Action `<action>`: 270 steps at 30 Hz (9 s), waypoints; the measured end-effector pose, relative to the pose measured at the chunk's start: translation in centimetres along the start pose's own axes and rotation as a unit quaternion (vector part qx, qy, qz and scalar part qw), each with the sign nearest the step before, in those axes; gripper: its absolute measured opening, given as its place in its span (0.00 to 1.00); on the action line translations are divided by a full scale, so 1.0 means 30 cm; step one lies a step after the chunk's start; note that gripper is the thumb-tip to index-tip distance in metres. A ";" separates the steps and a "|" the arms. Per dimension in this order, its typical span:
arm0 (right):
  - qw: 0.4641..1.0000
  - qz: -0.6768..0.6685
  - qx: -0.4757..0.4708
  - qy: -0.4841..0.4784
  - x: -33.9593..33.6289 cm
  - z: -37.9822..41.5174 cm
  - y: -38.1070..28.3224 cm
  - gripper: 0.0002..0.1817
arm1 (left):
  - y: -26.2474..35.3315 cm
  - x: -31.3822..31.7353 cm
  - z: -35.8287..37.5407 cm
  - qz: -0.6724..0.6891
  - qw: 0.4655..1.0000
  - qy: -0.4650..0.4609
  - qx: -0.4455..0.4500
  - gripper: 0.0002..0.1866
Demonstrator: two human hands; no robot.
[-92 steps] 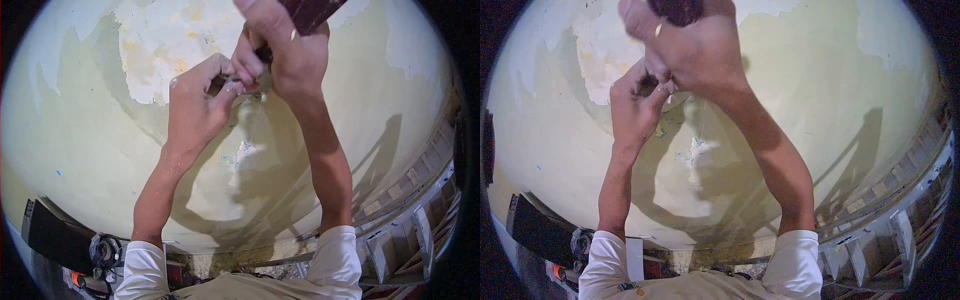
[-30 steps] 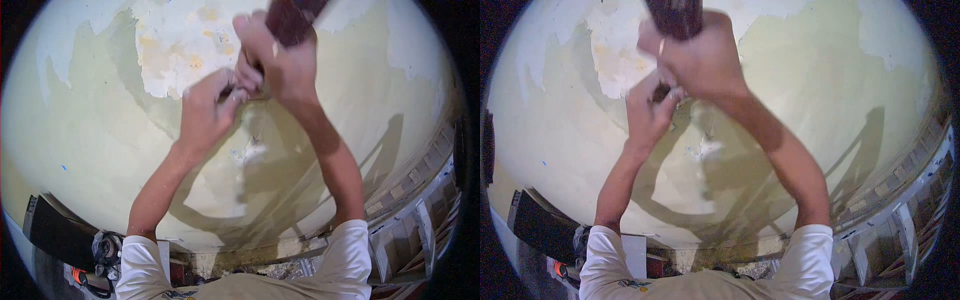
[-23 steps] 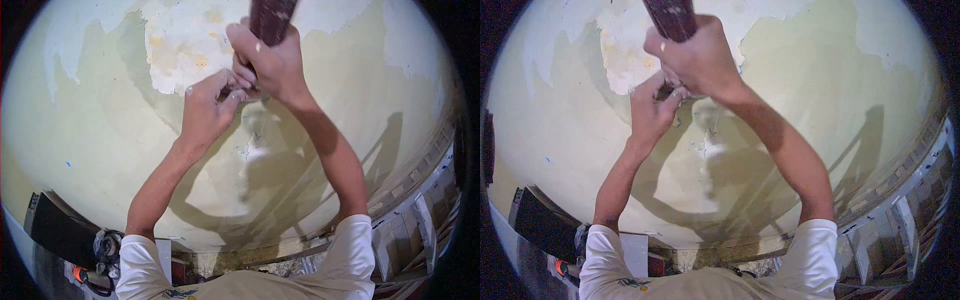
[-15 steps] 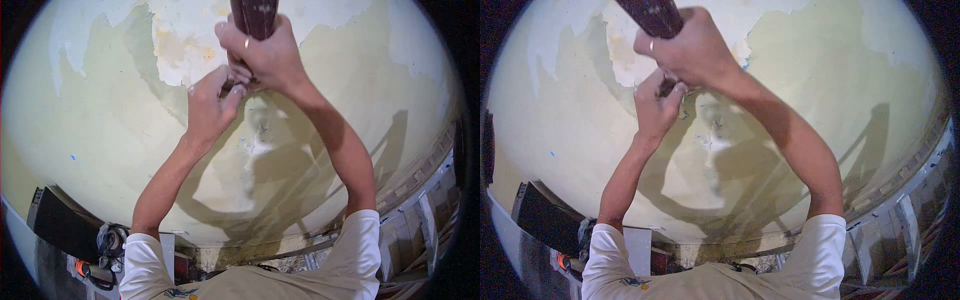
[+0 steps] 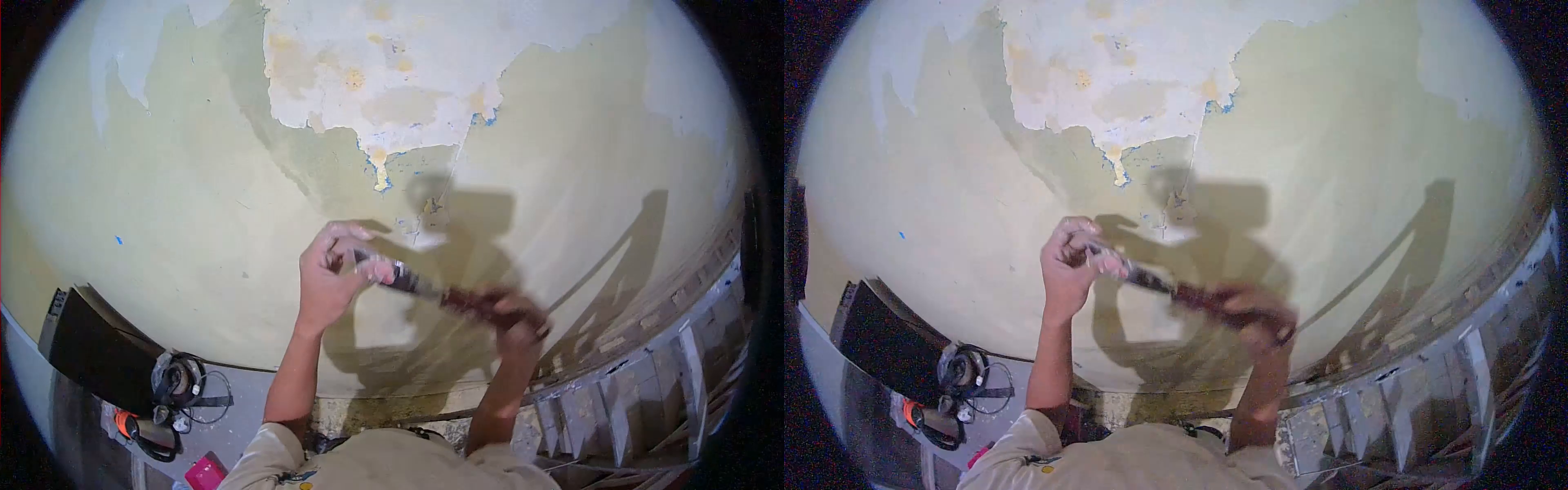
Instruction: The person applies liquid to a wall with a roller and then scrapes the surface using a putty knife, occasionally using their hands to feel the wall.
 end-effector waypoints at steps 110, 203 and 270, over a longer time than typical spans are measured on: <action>0.945 0.284 0.129 0.104 0.151 0.224 0.107 0.22 | -0.120 0.290 -0.027 0.247 0.938 -0.028 -0.243 0.24; 0.889 0.446 0.067 0.078 -0.036 -0.092 -0.168 0.11 | -0.147 0.382 -0.068 0.370 0.873 -0.079 -0.307 0.19; 0.909 0.410 0.067 0.039 0.038 0.064 -0.015 0.18 | -0.159 0.324 -0.067 0.201 0.946 0.028 -0.251 0.22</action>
Point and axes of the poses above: each hand's wrist, its own z-axis away from the middle knuckle, its own x-axis out of the palm, y = z × x, the point moved 3 cm from there along -z, towards the middle knuckle, and after that the axes turned 11 degrees about -x, right-handed, at the moved point
